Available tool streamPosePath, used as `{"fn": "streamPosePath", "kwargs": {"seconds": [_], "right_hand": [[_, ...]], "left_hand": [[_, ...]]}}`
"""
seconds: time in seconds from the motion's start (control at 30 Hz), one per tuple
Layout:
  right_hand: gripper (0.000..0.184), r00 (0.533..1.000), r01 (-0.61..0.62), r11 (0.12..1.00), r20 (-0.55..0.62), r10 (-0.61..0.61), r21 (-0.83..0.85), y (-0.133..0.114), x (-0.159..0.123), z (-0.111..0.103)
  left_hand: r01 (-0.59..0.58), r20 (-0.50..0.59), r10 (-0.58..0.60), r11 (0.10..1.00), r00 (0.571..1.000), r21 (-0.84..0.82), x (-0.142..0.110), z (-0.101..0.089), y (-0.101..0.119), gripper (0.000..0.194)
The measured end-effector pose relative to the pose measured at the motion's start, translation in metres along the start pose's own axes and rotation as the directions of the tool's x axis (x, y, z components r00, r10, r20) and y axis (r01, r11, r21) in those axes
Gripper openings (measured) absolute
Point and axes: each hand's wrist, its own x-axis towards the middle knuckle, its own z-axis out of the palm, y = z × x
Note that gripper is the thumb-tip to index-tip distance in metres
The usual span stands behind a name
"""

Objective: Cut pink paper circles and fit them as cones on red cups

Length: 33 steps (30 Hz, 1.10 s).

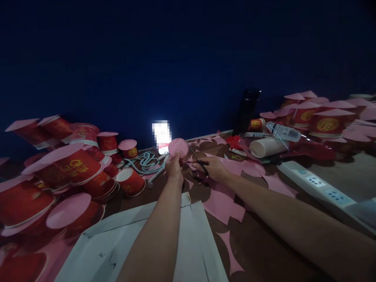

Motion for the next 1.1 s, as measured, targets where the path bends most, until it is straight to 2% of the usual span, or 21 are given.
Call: {"fn": "streamPosePath", "kwargs": {"seconds": [0.3, 0.47, 0.7, 0.93, 1.1], "right_hand": [[0.044, 1.000, -0.005, 1.000, 0.001, 0.005, 0.002, 0.0022, 0.0005, -0.0001], [0.041, 0.999, 0.034, 0.998, -0.011, -0.035, -0.052, 0.0032, 0.0011, -0.0009], [0.038, 0.994, 0.108, 0.987, -0.001, -0.109, -0.122, 0.0043, 0.0022, -0.0028], [0.043, 0.999, -0.036, 0.999, -0.012, 0.037, 0.009, 0.0041, 0.0017, -0.0008], [0.041, 1.000, -0.026, 1.000, -0.017, 0.027, 0.010, 0.0043, 0.0021, -0.0023]], "left_hand": [[0.018, 0.013, -0.018, 0.999, 1.000, 0.031, -0.0061, 0.0019, 0.0046, 0.042], [0.013, 0.048, -0.015, 0.999, 0.999, 0.033, -0.0065, 0.0034, 0.0045, 0.040], [0.007, 0.045, -0.008, 1.000, 0.999, 0.028, -0.0029, 0.0019, 0.0013, 0.038], [-0.006, 0.052, 0.006, 1.000, 0.999, 0.003, -0.0069, 0.0039, 0.0044, 0.040], [-0.007, 0.046, 0.005, 0.999, 0.999, 0.053, -0.0065, 0.0036, 0.0046, 0.042]]}}
